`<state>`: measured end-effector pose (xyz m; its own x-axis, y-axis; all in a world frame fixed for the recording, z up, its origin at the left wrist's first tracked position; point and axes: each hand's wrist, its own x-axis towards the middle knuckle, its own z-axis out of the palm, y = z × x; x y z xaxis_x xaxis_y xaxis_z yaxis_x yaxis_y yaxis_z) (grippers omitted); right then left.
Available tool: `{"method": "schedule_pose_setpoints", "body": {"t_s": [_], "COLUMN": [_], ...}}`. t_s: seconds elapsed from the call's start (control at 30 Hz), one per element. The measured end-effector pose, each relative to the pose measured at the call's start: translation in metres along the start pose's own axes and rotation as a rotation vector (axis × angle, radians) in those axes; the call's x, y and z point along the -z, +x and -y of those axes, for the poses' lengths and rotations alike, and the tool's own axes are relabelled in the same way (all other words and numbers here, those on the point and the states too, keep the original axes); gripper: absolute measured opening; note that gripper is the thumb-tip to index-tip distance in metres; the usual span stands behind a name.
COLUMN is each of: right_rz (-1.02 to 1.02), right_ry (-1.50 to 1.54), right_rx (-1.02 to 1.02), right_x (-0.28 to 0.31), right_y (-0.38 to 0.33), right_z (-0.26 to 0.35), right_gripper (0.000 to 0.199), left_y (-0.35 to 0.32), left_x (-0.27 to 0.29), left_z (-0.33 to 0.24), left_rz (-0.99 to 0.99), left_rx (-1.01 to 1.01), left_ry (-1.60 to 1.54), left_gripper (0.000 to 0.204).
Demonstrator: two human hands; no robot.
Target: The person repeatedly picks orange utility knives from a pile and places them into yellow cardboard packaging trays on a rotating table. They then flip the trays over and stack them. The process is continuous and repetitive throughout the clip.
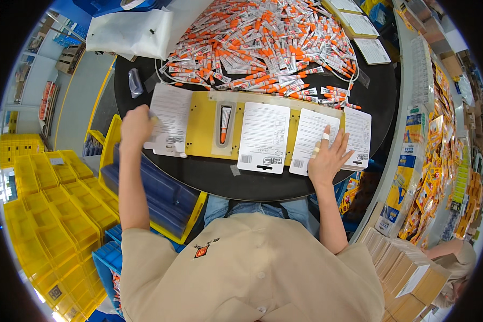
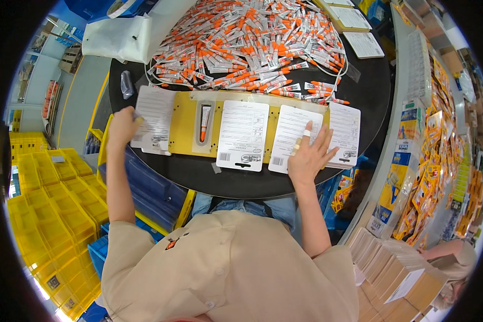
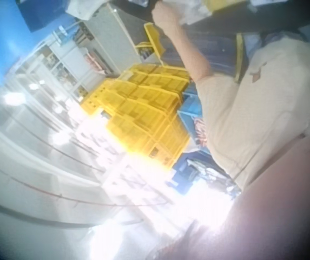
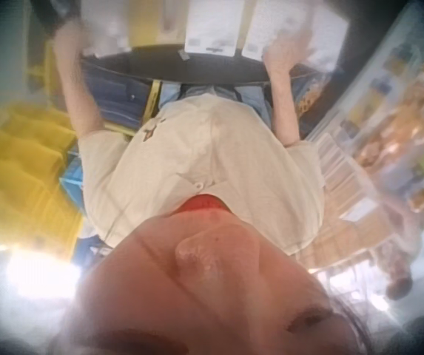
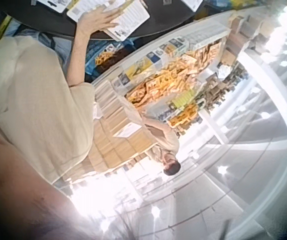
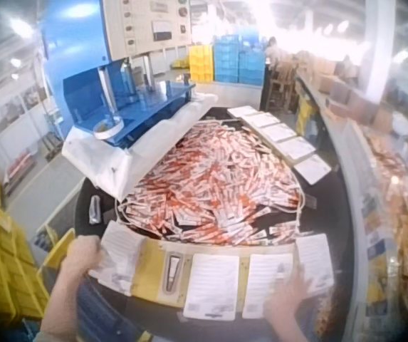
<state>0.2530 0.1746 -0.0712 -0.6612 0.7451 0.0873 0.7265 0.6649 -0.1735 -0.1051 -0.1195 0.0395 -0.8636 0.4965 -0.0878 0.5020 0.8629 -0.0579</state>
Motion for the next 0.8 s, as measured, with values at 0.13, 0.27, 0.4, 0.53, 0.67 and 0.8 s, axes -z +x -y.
{"method": "schedule_pose_setpoints", "body": {"t_s": [0.13, 0.27, 0.4, 0.53, 0.67, 0.8], "right_rz": [-0.102, -0.048, -0.167, -0.245, -0.149, -0.328], "right_ry": [-0.062, 0.028, 0.169, 0.389, 0.296, 0.339], "right_rx": [0.087, 0.040, -0.294, -0.869, -0.945, -0.914], "right_x": [-0.014, 0.009, 0.014, -0.066, -0.122, -0.119], "right_y": [-0.001, 0.021, 0.083, 0.131, 0.113, 0.049], "right_z": [0.002, -0.019, -0.118, -0.262, -0.323, -0.260], "right_gripper": [0.059, 0.056, 0.056, 0.064, 0.074, 0.065], "left_y": [-0.032, -0.039, -0.047, -0.051, -0.027, -0.002], "left_x": [0.055, 0.008, -0.033, -0.032, -0.026, -0.022], "left_z": [-0.029, -0.088, -0.110, -0.101, -0.089, -0.079], "left_rz": [-0.010, 0.222, 0.131, 0.344, 0.358, 0.165], "left_rx": [-0.124, -0.050, -0.348, -0.361, -0.483, -0.464], "left_ry": [-0.539, -0.381, -0.297, -0.074, -0.155, -0.258], "left_gripper": [0.029, 0.049, 0.087, 0.089, 0.085, 0.079]}}
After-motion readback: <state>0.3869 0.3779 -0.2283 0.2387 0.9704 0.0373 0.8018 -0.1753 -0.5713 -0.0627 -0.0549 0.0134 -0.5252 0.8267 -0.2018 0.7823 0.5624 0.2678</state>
